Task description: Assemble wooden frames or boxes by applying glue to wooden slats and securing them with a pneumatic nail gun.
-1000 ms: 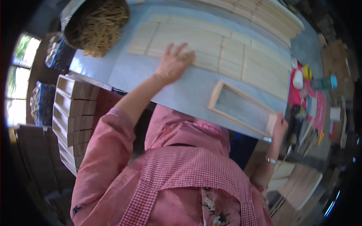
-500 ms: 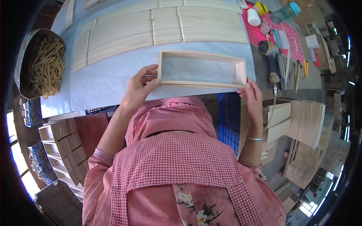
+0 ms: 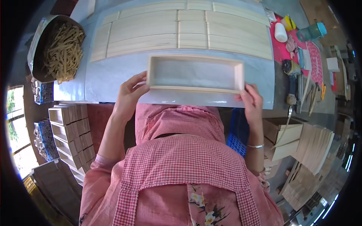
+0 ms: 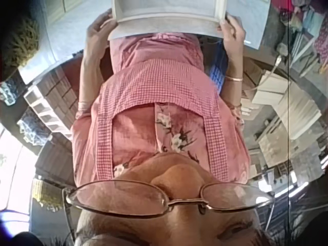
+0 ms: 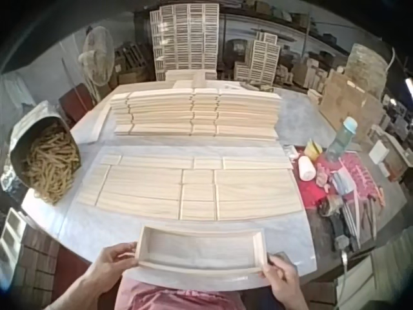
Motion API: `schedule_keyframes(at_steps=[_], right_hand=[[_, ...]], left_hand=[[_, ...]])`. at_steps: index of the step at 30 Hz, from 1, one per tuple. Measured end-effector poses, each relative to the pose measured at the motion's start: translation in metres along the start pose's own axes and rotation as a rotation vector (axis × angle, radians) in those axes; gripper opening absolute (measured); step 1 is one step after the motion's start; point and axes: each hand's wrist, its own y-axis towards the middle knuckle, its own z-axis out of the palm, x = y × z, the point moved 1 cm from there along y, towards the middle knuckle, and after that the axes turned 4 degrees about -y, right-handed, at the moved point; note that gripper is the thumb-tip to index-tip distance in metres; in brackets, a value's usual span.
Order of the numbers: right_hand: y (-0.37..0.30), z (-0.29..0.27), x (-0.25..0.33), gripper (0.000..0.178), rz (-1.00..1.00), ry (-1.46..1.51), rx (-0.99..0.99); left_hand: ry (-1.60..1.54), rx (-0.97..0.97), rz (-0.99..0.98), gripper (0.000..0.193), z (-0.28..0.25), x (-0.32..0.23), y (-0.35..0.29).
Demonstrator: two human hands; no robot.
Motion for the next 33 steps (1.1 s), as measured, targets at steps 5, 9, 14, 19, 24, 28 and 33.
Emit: schedule_keyframes(at_steps=[5,9,14,19,24,28,33], right_hand=[[0.018,0.009,-0.002,0.027,0.024,0.238,-0.006],[0.022,0.008,0.008,0.020,0.168,0.177,0.025],[0.034,-0.003,-0.009,0.018,0.078,-0.191,0.142],[0.043,-0.009,0.007,0.022,0.005,-0.352,0.235],[0.117,-0.059,-0.010,0.035,-0.428,-0.527,-0.282],[0.228,-0.124,-0.019,0.042,-0.417,-0.901,-0.873],[0.298,-0.141,-0.043,0.050,0.129,-0.871,-0.816]], left_hand=[[-0.212,-0.101,-0.158,0.035,-0.011,0.012,-0.008],[0.081,-0.130,-0.043,0.029,-0.013,0.020,0.007],[0.209,-0.133,-0.061,0.016,-0.016,0.021,0.020],[0.202,-0.107,-0.056,0.019,-0.020,0.022,0.020],[0.070,-0.240,0.102,0.016,-0.031,0.030,0.011],[0.212,-0.393,0.117,0.012,-0.046,0.028,0.004],[0.108,-0.478,-0.070,0.035,-0.066,0.032,-0.003]])
